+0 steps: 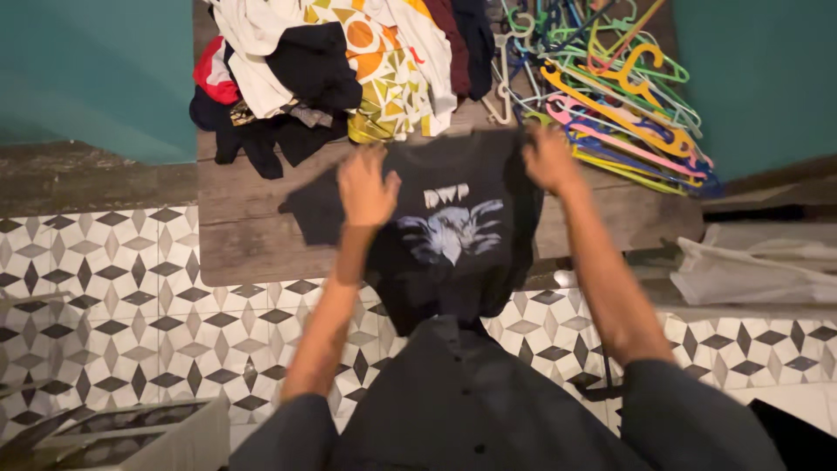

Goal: The person folds a white t-shirt and a black t-shirt on a wooden table, then places each on a hanger and hangs them on a metal clothing rack. The person handles the shirts and hangers by hand.

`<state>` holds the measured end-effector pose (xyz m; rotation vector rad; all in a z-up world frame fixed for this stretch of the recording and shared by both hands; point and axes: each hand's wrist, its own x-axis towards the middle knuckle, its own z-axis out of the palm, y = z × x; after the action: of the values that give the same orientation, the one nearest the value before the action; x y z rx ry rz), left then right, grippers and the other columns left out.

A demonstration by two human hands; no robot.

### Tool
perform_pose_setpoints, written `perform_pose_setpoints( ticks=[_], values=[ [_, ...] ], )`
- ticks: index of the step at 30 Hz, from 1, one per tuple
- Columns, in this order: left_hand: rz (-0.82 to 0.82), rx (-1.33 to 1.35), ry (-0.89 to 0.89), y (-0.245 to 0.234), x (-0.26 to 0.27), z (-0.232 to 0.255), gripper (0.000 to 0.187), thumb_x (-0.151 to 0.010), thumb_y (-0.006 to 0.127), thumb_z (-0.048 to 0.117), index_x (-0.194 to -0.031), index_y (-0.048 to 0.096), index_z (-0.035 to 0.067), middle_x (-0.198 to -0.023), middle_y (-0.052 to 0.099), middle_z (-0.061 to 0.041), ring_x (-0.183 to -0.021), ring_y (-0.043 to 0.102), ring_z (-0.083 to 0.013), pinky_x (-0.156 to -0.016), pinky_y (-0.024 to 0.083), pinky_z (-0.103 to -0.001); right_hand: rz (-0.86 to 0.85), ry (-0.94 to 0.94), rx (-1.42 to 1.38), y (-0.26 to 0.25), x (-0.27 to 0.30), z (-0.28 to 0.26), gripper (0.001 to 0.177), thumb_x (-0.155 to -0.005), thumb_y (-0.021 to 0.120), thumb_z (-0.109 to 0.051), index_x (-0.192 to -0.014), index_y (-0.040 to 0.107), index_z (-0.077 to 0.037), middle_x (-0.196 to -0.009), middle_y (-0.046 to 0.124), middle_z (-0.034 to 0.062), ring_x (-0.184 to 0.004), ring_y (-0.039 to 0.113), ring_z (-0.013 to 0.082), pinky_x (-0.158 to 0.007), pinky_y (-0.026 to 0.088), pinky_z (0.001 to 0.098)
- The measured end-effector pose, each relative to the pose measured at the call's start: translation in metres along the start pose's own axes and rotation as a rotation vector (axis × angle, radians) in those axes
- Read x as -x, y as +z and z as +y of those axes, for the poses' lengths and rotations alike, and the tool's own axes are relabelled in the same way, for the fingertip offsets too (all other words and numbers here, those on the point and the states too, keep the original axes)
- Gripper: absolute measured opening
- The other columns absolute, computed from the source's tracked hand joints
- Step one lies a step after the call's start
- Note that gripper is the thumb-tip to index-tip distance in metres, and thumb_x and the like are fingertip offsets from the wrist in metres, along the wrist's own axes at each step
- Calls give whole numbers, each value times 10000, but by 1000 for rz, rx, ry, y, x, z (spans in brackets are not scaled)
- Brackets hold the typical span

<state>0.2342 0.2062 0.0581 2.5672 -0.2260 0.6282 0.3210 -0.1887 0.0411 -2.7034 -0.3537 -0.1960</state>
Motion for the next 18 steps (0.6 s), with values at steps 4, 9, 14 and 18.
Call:
perform_pose_setpoints(
  ticks=[4, 9, 14, 18],
  values=[
    [-494, 46, -173, 79, 123, 4, 794, -965, 634, 471, -1595, 310, 112, -1657, 216, -216, -1498, 210, -440, -1144, 192, -658, -372, 227, -71, 83, 100, -10, 626, -920, 662, -326, -1491, 456, -169, -1542, 357, 221, -1424, 342, 434, -1091, 339, 625],
    [-357, 105, -166, 91, 173, -30, 764, -1011, 533, 456, -1629, 259, 99, -1699, 233, -165, -1560, 236, -354, -1220, 212, -582, -214, 185, -57, 94, 161, -23, 681, -915, 650, -296, -1546, 415, -192, -1669, 232, 192, -1527, 219, 378, -1134, 220, 668],
    [-323, 144, -178, 88, 161, -51, 702, -1058, 508, 399, -1638, 263, 89, -1711, 237, -158, -1568, 250, -361, -1243, 227, -538, 54, 182, -226, 80, 176, -21, 542, -970, 618, -123, -1495, 491, -161, -1666, 356, 193, -1508, 367, 378, -1232, 338, 506],
    [-401, 53, -211, 84, 142, -52, 689, -1020, 531, 394, -1629, 298, 170, -1714, 215, -112, -1568, 223, -330, -1248, 193, -526, 288, 231, -170, 72, 177, -6, 568, -961, 651, -70, -1508, 499, -78, -1636, 370, 254, -1511, 364, 442, -1248, 306, 525]
  ],
)
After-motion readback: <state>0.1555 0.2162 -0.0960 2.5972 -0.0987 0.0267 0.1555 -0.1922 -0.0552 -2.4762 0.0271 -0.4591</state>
